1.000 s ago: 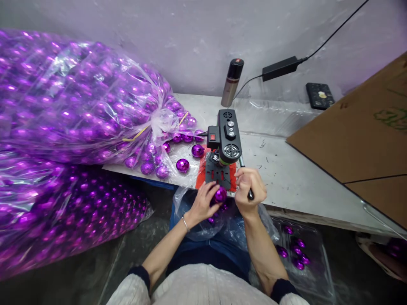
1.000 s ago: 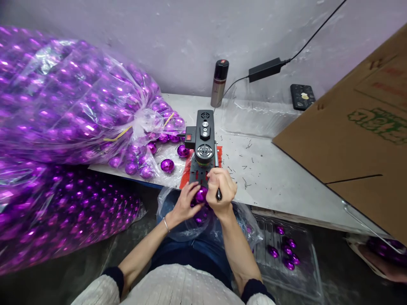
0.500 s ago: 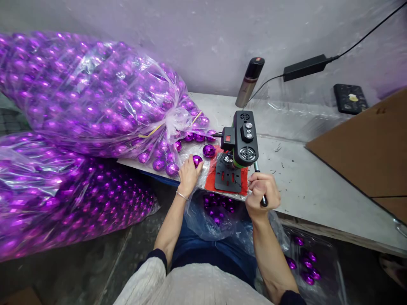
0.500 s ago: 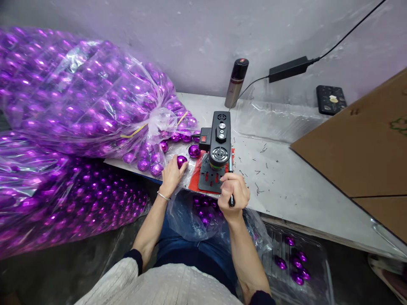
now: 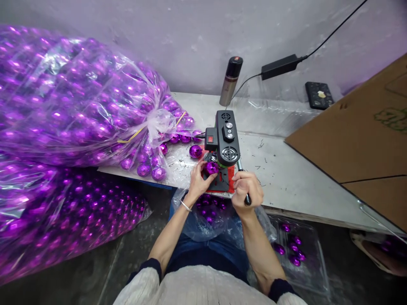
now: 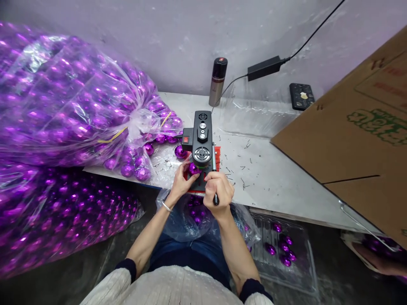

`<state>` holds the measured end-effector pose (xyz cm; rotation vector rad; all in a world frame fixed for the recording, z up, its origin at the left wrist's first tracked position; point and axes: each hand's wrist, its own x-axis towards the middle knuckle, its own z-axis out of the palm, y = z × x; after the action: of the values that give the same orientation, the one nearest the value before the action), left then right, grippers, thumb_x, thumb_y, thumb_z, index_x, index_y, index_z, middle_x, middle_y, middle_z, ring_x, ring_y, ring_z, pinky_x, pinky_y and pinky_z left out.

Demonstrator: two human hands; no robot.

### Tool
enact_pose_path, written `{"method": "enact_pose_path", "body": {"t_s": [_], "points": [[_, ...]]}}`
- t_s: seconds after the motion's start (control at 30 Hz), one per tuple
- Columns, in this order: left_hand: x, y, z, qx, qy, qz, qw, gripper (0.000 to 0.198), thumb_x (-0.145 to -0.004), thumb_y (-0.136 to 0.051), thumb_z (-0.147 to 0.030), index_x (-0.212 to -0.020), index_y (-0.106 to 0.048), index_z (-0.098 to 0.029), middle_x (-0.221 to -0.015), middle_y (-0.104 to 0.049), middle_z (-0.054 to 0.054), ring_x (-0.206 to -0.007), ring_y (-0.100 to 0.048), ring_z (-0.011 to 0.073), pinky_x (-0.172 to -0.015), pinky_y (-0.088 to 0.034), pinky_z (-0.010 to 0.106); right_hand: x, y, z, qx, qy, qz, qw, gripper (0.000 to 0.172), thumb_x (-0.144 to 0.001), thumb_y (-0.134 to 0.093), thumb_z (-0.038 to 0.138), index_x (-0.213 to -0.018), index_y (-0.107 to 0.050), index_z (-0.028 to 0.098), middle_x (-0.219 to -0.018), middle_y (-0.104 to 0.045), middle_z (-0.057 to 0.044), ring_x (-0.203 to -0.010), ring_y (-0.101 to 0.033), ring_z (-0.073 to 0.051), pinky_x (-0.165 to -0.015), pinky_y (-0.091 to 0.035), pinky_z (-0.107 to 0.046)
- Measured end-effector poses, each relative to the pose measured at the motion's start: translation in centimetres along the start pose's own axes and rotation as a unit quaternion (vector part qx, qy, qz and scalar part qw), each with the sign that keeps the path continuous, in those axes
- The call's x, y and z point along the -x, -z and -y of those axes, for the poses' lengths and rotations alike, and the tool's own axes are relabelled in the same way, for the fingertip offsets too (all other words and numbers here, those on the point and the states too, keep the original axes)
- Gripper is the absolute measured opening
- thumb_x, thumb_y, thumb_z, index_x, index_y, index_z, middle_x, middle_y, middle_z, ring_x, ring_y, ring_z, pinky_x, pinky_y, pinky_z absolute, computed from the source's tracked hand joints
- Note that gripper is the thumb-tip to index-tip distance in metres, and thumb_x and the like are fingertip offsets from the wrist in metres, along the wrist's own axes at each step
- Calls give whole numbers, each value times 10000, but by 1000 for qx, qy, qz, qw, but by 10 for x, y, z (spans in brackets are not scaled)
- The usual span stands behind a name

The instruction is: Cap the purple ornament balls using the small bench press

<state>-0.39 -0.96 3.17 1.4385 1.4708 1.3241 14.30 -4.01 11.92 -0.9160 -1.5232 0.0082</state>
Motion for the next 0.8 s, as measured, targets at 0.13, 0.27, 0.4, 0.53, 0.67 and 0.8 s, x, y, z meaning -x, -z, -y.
{"method": "enact_pose_path", "body": {"t_s": [0.13, 0.27, 0.4, 0.53, 0.67, 0.8], "points": [[-4, 1, 7, -46, -30, 13, 998, 572, -843, -769, -413, -1345, -581, -214, -1385, -647, 144, -1302, -600, 331, -1142, -419, 525, 1, 0, 0, 5, 4, 0, 1000, 254, -962, -466, 145, -732, -536, 226, -735, -642, -18, -679, -622, -151, -609, -466, -309], [-7, 4, 12, -18, -43, 35, 998, 565, -891, -710, -415, -1397, -557, -216, -1436, -627, 141, -1362, -573, 318, -1166, -419, 503, 1, -1, 0, 3, 11, -2, 1000, 243, -957, -472, 137, -737, -533, 221, -756, -653, -19, -689, -624, -145, -608, -468, -299], [-8, 6, 17, -21, -50, 49, 997, 379, -947, -603, -324, -1304, -614, -198, -1278, -715, 134, -1195, -683, 272, -1107, -486, 481, 0, -1, 0, 0, 11, -7, 1000, 245, -952, -473, 128, -733, -531, 222, -747, -646, -16, -686, -622, -145, -607, -470, -298], [-11, 10, 22, -50, -49, 9, 998, 436, -931, -474, -156, -1339, -615, -215, -1292, -712, 104, -1208, -670, 241, -1146, -467, 479, -2, -1, 1, -5, 14, -7, 1000, 240, -949, -480, 130, -732, -524, 222, -740, -644, -14, -681, -624, -145, -602, -474, -295], [-17, 16, 25, 11, -5, -35, 999, 542, -884, -407, -100, -1391, -571, -200, -1331, -691, 91, -1211, -670, 206, -1132, -504, 413, -7, 0, 4, -3, 28, 4, 1000, 233, -953, -478, 130, -744, -529, 222, -721, -639, -7, -665, -631, -142, -582, -474, -287], [-9, 26, 17, 13, 34, -61, 997, 448, -846, -426, -112, -1236, -630, -195, -1149, -734, 77, -1076, -703, 208, -1050, -551, 402, -13, 3, 8, 7, 31, 9, 999, 205, -967, -482, 153, -788, -552, 224, -742, -665, -13, -680, -656, -145, -587, -500, -285]]}}
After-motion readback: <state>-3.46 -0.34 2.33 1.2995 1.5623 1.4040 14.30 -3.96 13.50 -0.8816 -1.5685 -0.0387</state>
